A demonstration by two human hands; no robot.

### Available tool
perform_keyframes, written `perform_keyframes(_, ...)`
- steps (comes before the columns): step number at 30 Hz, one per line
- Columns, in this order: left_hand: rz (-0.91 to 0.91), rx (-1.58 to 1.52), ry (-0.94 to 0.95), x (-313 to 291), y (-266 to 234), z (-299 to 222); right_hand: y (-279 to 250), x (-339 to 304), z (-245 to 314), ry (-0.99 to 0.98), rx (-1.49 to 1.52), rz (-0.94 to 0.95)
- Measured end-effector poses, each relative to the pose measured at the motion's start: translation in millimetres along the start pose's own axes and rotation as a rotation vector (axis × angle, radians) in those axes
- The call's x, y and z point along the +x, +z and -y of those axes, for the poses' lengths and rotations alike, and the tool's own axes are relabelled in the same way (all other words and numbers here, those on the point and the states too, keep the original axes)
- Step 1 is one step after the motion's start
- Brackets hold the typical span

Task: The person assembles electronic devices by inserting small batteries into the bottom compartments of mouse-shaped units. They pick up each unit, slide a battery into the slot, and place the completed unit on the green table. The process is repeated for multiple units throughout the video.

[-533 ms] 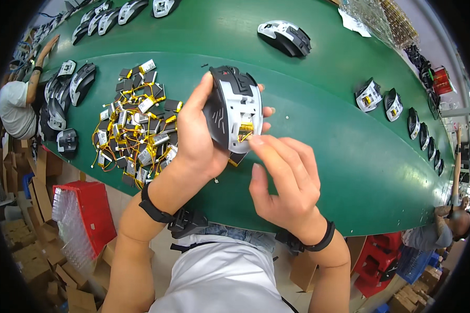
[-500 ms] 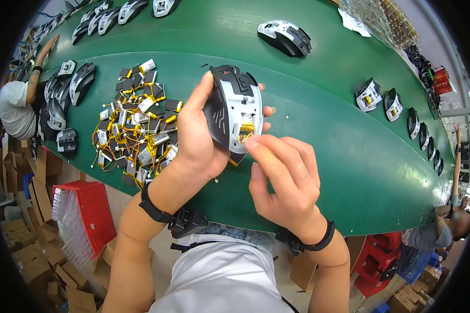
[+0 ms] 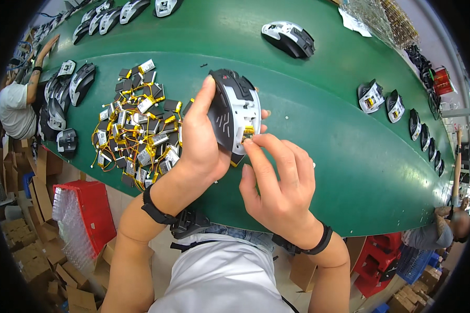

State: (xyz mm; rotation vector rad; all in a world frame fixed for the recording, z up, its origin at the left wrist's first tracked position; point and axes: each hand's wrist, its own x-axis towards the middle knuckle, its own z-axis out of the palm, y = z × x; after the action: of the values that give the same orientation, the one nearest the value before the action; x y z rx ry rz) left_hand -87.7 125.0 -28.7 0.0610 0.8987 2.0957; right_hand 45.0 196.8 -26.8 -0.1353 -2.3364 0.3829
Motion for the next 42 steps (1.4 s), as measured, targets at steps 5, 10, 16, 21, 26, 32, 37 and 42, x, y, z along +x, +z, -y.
perform_keyframes(5,0.062,-0.139,-0.073,0.4,-4.7,-2.5,-0.7,2.1,-5.3,-0.063,0.128,-0.015)
perform_keyframes(10,0.021,-0.087,-0.071,-0.6,-4.3,-3.4,0.5,-0.6,-6.0,-0.063,0.03,-0.001)
perform_keyframes(16,0.014,-0.073,-0.024,-0.3,-3.4,0.3,6.6,-1.5,-1.0,0.031,0.047,0.005)
perform_keyframes(21,0.088,-0.072,-0.083,-0.4,-2.7,0.2,-1.8,4.1,-9.7,0.156,0.461,0.007)
perform_keyframes(26,0.133,-0.063,-0.036,5.7,-5.4,-9.6,0.3,1.1,-8.5,-0.022,0.395,-0.045)
perform_keyframes(32,0.237,-0.143,-0.069,5.1,-2.8,-13.8,-5.2,8.2,-10.6,0.137,0.644,-0.126)
perform_keyframes(37,0.32,-0.08,-0.063,-3.9,10.9,-21.2,-11.6,13.6,-31.4,0.198,0.599,-0.034)
perform_keyframes(42,0.361,0.248,0.026,-30.5,58.7,-63.8,-9.8,8.5,-40.0,0.062,0.483,0.234)
